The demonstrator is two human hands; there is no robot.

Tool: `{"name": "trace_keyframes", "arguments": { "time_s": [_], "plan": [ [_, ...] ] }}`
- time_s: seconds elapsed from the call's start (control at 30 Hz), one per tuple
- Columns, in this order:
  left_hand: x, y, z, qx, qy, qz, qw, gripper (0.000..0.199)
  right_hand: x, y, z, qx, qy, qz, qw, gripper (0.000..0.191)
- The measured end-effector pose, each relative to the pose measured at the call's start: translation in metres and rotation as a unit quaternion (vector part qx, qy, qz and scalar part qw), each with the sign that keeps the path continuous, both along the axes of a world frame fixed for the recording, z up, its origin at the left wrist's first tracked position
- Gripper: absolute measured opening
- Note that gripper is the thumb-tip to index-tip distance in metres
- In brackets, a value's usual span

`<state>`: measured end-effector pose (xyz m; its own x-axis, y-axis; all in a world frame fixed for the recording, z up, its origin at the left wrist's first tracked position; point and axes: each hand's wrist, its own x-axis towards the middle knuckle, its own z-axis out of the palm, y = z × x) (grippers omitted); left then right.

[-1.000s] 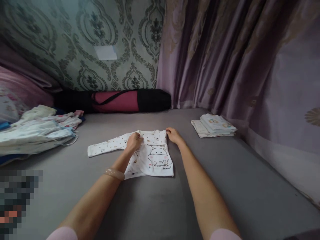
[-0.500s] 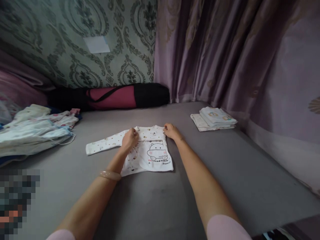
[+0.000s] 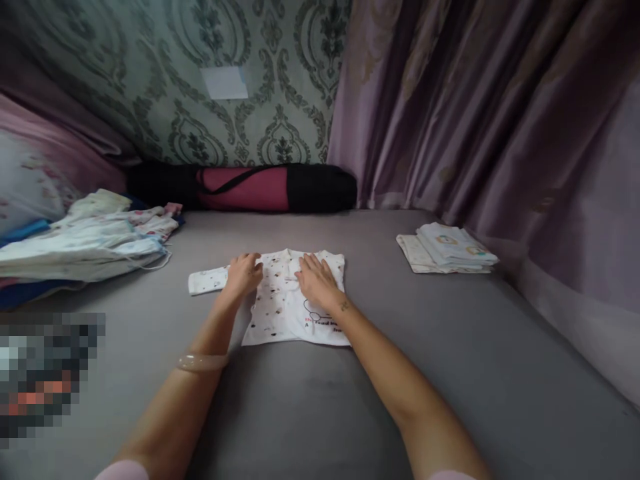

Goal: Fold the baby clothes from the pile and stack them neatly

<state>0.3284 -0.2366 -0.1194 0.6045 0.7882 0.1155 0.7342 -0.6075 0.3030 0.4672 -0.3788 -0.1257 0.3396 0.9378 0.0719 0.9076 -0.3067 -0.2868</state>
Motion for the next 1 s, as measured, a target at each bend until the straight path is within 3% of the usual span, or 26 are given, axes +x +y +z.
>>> {"name": "trace_keyframes", "arguments": {
  "time_s": [0.13, 0.27, 0.37, 0.57, 0.8, 1.0],
  "plan": [
    [-0.038, 0.028, -0.001, -0.02, 0.003, 0.131, 0.991, 0.027, -0.025, 0.015, -0.01, -0.03, 0.017, 0.026, 0.999, 0.065],
    [-0.076, 0.05, -0.007, -0.002, -0.032, 0.253, 0.967, 0.025, -0.031, 0.025, -0.017, -0.047, 0.013, 0.035, 0.998, 0.071],
    [-0.098, 0.063, -0.013, -0.033, -0.034, 0.305, 0.951, 0.023, -0.032, 0.03, -0.014, -0.057, 0.005, 0.029, 0.998, 0.069],
    [-0.103, 0.07, -0.018, -0.127, -0.044, 0.293, 0.946, 0.023, -0.041, 0.057, -0.002, -0.005, -0.027, 0.03, 0.999, 0.056],
    [-0.097, 0.07, -0.014, -0.18, -0.068, 0.292, 0.937, 0.012, -0.053, 0.085, -0.017, -0.037, -0.003, 0.054, 0.998, 0.062],
    [-0.102, 0.085, -0.022, -0.181, -0.206, 0.272, 0.922, 0.015, -0.055, 0.087, -0.022, -0.055, -0.001, 0.044, 0.998, 0.064]
  ]
}}
